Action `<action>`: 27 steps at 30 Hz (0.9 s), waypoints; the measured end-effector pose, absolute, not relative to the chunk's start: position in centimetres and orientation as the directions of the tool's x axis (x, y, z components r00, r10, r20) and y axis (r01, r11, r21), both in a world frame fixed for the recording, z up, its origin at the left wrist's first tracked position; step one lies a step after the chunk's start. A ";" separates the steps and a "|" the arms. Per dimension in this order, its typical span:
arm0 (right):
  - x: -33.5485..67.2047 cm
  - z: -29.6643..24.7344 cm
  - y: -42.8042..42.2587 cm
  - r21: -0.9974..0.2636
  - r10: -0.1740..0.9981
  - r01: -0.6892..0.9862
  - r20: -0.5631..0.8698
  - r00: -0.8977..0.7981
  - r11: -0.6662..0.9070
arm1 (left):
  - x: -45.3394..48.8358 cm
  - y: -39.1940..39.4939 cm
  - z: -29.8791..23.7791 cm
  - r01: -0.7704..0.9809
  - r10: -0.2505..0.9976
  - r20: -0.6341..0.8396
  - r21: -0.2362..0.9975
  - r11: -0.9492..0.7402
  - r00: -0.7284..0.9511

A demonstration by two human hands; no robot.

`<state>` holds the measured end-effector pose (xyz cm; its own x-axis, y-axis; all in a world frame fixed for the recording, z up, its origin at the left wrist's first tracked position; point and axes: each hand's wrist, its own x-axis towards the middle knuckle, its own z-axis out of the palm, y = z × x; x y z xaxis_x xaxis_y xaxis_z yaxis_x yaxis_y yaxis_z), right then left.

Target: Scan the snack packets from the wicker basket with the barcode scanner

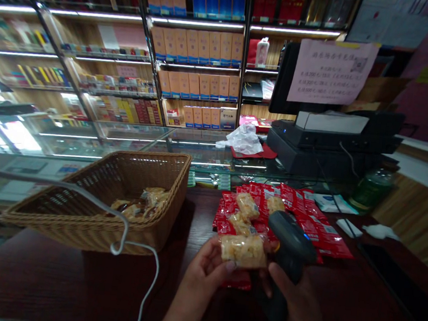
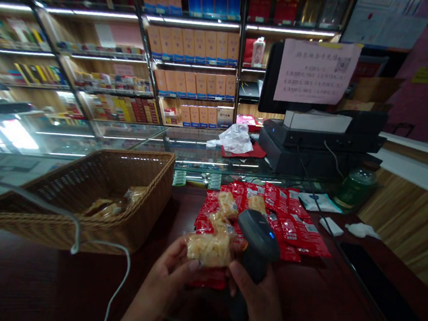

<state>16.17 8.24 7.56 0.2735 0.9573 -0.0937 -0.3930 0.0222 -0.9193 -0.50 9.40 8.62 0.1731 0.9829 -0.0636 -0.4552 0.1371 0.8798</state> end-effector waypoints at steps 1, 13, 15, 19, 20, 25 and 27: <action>16.4 7.6 8.3 -0.929 0.962 -0.368 -0.062 0.265 0.042 | -0.9 9.6 8.9 -0.416 0.987 -0.053 0.902 0.112 0.150; 15.5 7.7 7.5 -0.964 0.969 -0.265 -0.063 0.238 0.003 | -1.2 10.3 9.3 -0.307 0.957 -0.040 0.942 0.131 0.286; 15.3 7.6 7.3 -0.952 0.961 -0.304 -0.112 0.252 -0.032 | -1.0 10.3 8.9 -0.393 0.965 -0.032 0.909 0.137 0.261; 15.7 7.3 7.6 -0.912 0.948 -0.407 -0.178 0.265 -0.057 | -0.7 9.3 8.1 -0.511 0.917 0.007 0.832 0.217 0.399; 15.9 7.2 7.8 -0.902 0.944 -0.428 -0.193 0.269 -0.062 | -0.5 9.0 7.8 -0.507 0.903 -0.015 0.824 0.255 0.429; 15.9 6.8 7.8 -0.877 0.931 -0.476 -0.224 0.287 -0.064 | 0.2 7.9 7.1 -0.517 0.950 -0.160 0.808 0.282 0.269; 15.8 6.6 7.6 -0.887 0.937 -0.457 -0.211 0.277 -0.065 | 0.3 8.0 7.1 -0.540 0.972 -0.182 0.808 0.235 0.150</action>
<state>15.84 7.56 6.63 0.2769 0.9374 -0.2111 -0.4573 -0.0647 -0.8870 0.27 7.99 7.08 0.1502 0.9718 -0.1819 -0.5398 0.2347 0.8084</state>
